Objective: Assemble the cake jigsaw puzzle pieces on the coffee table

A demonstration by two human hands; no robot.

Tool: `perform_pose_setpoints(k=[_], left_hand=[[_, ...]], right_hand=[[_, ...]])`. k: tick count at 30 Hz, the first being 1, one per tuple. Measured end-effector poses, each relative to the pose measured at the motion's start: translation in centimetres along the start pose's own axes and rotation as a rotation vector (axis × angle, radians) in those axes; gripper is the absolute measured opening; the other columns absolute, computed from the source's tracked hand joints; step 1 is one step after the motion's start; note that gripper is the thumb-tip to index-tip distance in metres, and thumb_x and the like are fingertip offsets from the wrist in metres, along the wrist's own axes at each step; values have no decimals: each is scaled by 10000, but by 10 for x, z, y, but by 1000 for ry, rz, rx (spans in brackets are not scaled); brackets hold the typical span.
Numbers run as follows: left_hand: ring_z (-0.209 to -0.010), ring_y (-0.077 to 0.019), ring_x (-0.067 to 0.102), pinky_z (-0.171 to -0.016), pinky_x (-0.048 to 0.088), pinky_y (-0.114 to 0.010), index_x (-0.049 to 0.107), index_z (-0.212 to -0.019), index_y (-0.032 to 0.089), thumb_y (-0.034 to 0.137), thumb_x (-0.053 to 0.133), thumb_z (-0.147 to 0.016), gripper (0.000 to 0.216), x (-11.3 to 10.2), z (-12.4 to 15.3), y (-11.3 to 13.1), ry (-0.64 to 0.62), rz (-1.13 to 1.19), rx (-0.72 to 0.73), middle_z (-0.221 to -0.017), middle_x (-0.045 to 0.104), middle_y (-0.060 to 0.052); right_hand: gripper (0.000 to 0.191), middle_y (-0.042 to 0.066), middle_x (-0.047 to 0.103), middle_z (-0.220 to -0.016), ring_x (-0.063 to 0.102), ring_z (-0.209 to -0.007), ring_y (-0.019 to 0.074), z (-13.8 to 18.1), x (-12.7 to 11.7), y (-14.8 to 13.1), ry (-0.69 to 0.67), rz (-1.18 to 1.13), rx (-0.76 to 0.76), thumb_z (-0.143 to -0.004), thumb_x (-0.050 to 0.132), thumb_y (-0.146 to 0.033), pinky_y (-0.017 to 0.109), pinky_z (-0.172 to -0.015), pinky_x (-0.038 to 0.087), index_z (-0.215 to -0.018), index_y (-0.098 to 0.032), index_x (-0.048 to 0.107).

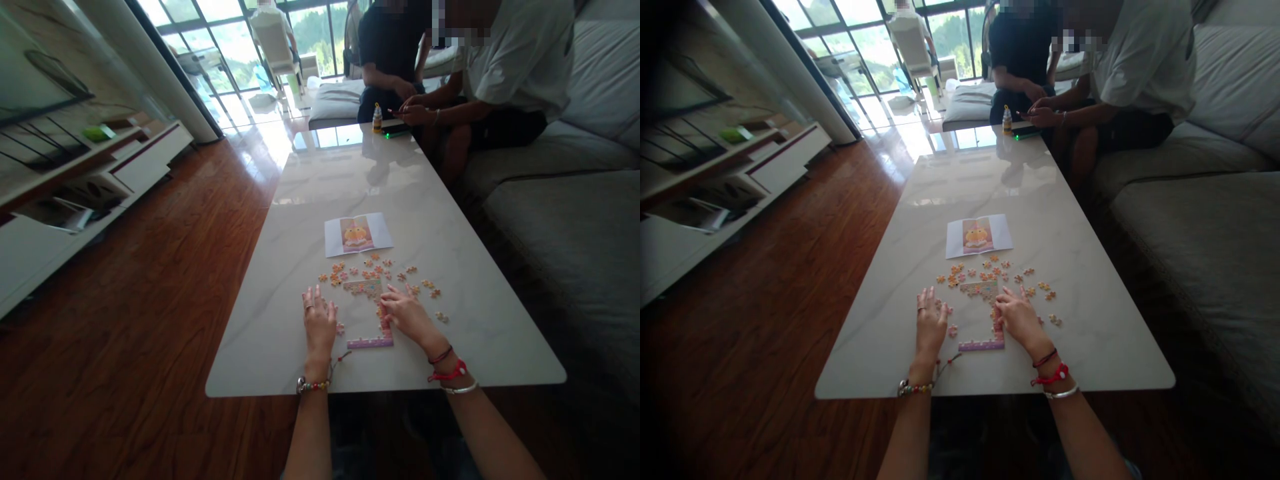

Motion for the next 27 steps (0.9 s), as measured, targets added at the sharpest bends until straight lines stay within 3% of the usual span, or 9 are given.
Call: perform_pose_setpoints(k=[3, 6, 10, 15, 20, 24, 27], left_hand=[[-1196, -249, 370, -995, 316, -450, 456, -1171, 118, 253, 386, -810, 392, -8, -1, -20, 53, 13, -51, -1251, 422, -162], [-1159, -236, 409, -998, 322, -423, 489, -1138, 130, 284, 416, -799, 380, -16, -1, -22, 96, 36, -66, -1203, 460, -144], [-1094, -244, 460, -965, 359, -421, 545, -1067, 115, 291, 421, -792, 350, -12, -4, -23, 46, 17, -66, -1147, 492, -150], [-1093, -248, 460, -961, 362, -432, 551, -1059, 130, 273, 437, -782, 332, -8, -5, -22, 44, 43, -28, -1154, 487, -140], [-1032, -199, 509, -914, 414, -388, 538, -1062, 166, 239, 441, -777, 310, -15, -33, 26, 41, 214, 109, -1087, 539, -101], [-981, -186, 540, -837, 461, -358, 544, -1042, 164, 241, 451, -773, 295, -29, -76, 79, 20, 283, 209, -1027, 577, -90], [-966, -188, 549, -834, 459, -355, 559, -1020, 153, 234, 455, -769, 283, -44, -100, 105, 31, 275, 227, -1014, 589, -100]], right_hand=[[193, 60, 607, -1050, 393, -1176, 253, -1, 1, -1, 1, -24, 10, -696, 534, -70, 512, -1029, 129, -802, -195, 637], [205, 72, 586, -1081, 443, -1127, 252, -3, -4, 6, 42, -76, 42, -699, 542, -96, 524, -1008, 180, -852, -194, 635], [258, 111, 540, -1142, 485, -1077, 232, -2, -28, 30, 233, -155, 144, -745, 521, -179, 470, -973, 295, -986, -169, 609], [238, 100, 591, -1064, 531, -1013, 210, 5, -54, 47, 402, -293, 221, -771, 490, -247, 377, -901, 400, -947, -172, 633], [243, 72, 654, -946, 596, -897, 194, -22, -81, 34, 416, -512, 177, -768, 483, -316, 338, -816, 456, -898, -187, 642], [246, 74, 679, -873, 628, -805, 192, -69, -124, 26, 448, -605, 176, -749, 489, -326, 303, -730, 490, -858, -173, 648], [232, 68, 685, -863, 634, -787, 195, -92, -151, 21, 460, -576, 173, -739, 493, -317, 299, -707, 493, -827, -181, 659]])
Point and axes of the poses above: each hand's wrist, its own z-axis away from the middle knuckle, its own x-axis out of the palm, y = z × x, the point moved 9 cm from there along -z, towards the middle knuckle
